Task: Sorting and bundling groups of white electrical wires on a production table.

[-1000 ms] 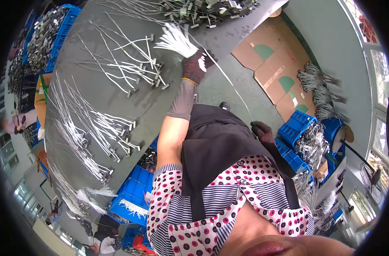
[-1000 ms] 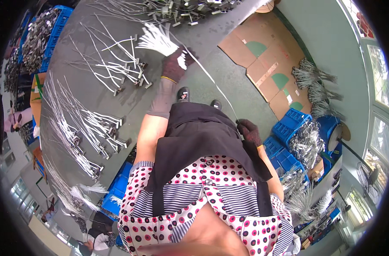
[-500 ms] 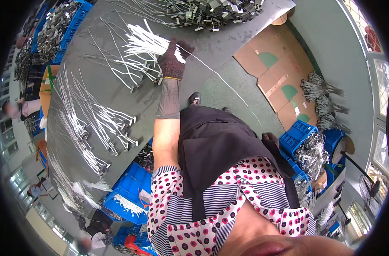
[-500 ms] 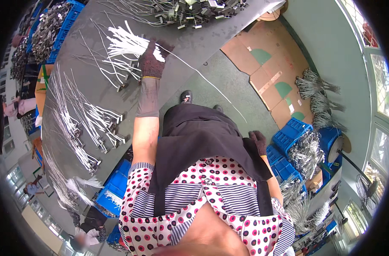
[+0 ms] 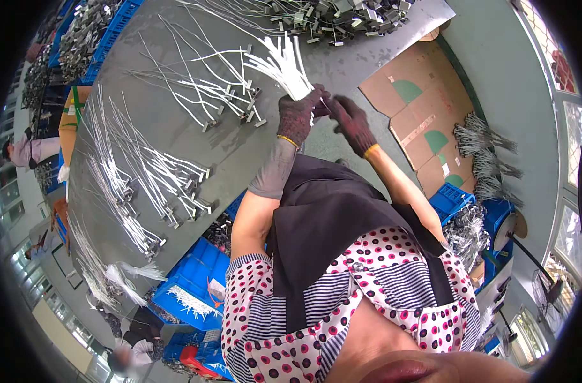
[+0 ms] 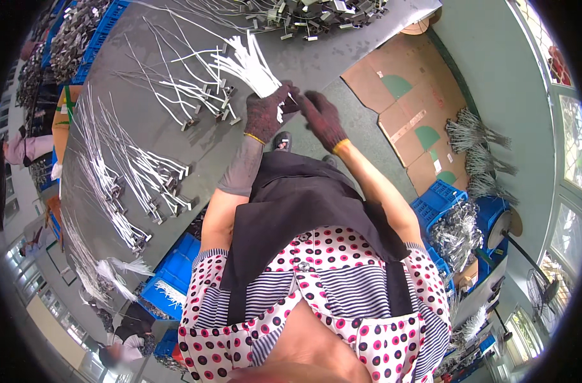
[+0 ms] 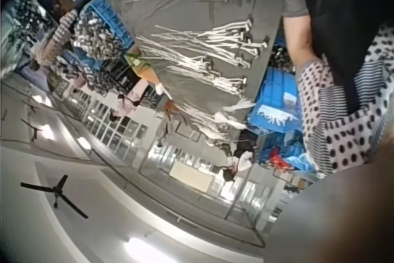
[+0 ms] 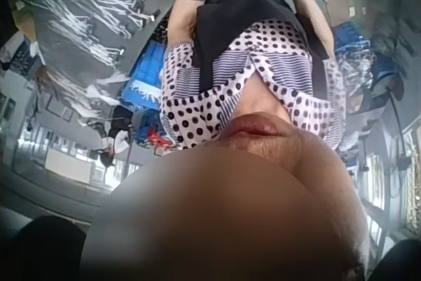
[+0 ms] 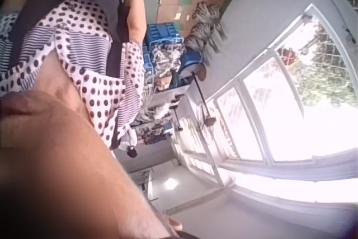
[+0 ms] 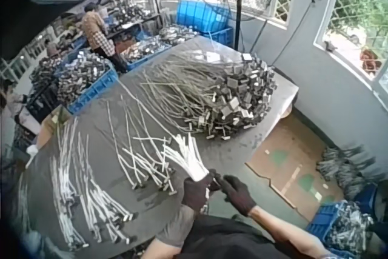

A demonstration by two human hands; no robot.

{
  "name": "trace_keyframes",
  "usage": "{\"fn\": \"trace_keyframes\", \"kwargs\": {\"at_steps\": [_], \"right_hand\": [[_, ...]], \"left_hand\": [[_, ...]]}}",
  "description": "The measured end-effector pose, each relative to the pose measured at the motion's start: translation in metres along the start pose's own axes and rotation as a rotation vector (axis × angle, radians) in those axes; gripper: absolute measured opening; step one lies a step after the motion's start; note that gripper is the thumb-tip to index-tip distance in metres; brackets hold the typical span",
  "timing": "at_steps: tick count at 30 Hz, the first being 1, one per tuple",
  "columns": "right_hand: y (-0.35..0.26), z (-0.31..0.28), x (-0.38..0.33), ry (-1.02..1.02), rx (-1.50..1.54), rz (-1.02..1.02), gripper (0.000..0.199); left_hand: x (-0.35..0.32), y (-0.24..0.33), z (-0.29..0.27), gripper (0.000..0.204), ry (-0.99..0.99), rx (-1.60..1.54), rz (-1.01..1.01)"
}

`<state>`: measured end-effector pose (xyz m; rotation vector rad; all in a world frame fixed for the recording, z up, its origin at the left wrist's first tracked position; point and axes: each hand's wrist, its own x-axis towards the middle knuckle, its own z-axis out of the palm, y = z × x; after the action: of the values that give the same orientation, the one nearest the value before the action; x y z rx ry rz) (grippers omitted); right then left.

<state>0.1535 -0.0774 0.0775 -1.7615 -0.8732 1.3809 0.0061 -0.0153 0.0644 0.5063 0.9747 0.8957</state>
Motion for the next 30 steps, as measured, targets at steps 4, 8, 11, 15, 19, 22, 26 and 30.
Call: {"fn": "trace_keyframes", "kwargs": {"at_steps": [4, 8, 11, 15, 19, 22, 26, 30], "right_hand": [[-0.059, 0.052, 0.04, -0.115, 0.091, -0.027, 0.061], [-0.057, 0.092, 0.065, -0.234, -0.04, -0.437, 0.049], [-0.04, 0.117, 0.1, -0.189, -0.566, -0.983, 0.042], [-0.079, 0.15, 0.121, -0.03, -0.529, -0.388, 0.048], [-0.079, 0.173, 0.171, -0.197, -0.799, -0.122, 0.05], [-0.048, 0.188, 0.193, -0.296, -0.743, -0.497, 0.041], [-0.037, 0.195, 0.2, -0.344, -1.134, -0.751, 0.034], [-0.06, 0.167, 0.147, -0.238, -0.271, -0.256, 0.037]], "left_hand": [[-0.009, 0.019, -0.01, 0.026, 0.203, 0.528, 0.3], [-0.009, 0.048, -0.044, 0.022, 0.324, 0.635, 0.302], [-0.005, 0.056, -0.082, 0.024, 0.333, 0.851, 0.308], [-0.017, 0.081, -0.088, 0.03, 0.476, 0.573, 0.143], [-0.009, 0.088, -0.137, 0.035, 0.693, 0.985, 0.193], [-0.01, 0.099, -0.14, 0.044, 0.826, 1.53, 0.272], [0.011, 0.092, -0.15, 0.043, 0.821, 1.071, 0.355], [0.019, 0.087, -0.13, 0.039, 0.695, 0.738, 0.211]]}}
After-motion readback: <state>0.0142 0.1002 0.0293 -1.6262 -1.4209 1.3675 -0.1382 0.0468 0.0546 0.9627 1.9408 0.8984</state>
